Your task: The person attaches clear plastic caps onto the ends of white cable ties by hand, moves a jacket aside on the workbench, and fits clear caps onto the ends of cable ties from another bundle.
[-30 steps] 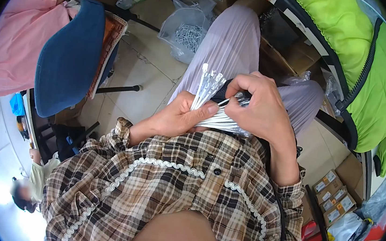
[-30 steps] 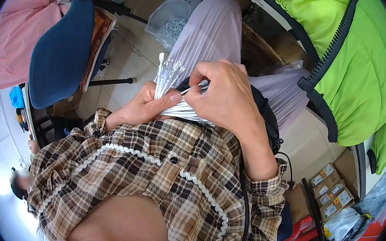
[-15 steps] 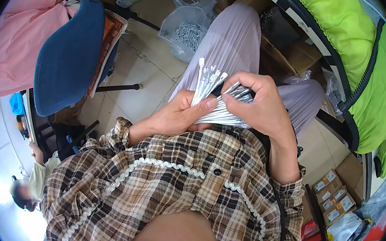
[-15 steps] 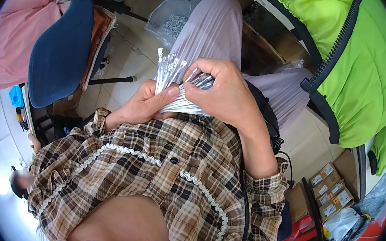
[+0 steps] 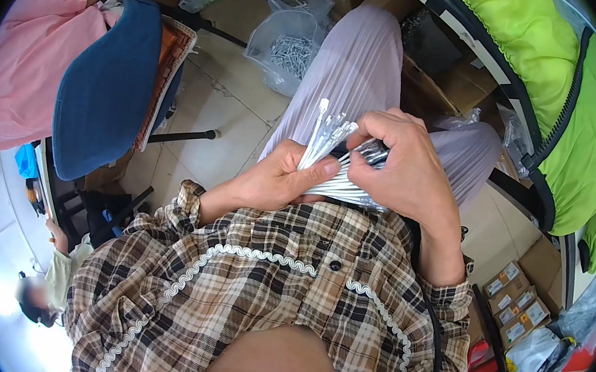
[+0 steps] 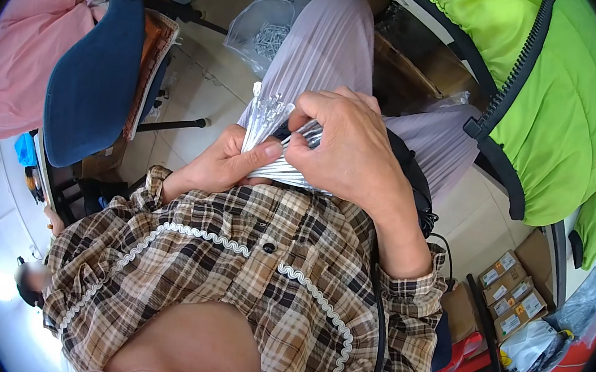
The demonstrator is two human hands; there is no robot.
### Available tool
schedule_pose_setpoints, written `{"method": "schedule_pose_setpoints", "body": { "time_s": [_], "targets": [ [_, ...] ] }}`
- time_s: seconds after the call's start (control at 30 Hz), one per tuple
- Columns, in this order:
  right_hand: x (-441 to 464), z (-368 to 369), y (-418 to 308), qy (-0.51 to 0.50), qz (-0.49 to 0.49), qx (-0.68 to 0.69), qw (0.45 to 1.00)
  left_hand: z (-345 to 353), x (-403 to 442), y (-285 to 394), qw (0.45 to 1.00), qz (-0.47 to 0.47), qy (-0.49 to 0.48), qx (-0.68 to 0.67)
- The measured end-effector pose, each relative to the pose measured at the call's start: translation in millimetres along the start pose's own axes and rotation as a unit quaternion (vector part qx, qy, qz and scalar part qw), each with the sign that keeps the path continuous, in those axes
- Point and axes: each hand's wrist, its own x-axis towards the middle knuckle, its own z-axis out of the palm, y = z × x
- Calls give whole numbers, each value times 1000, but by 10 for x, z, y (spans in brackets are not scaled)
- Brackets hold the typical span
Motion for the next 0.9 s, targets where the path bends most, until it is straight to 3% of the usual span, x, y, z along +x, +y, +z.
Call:
{"method": "schedule_pose_setpoints", "body": {
  "time_s": [0.2,0.33,0.53,0.7,0.83,0.9],
  "targets": [
    [-46,12,21,24,76,73,994,-7,0,-27,1000,15,-3,19],
    [65,-9,-20,-101,136,261,950,-2,7,-5,1000,7,-19,15],
    [27,60,45,-62,102,200,973,40,0,15,998,-29,4,-48],
    [2,71,69,40,60,38,997,29,6,30,999,-16,12,-27],
    [101,-11,-47,-73,48,241,967,-25,-9,-23,1000,-2,-16,19],
    [94,22,-6,-73,52,248,965,-34,-8,-21,1000,1,-22,23]
  ]
}}
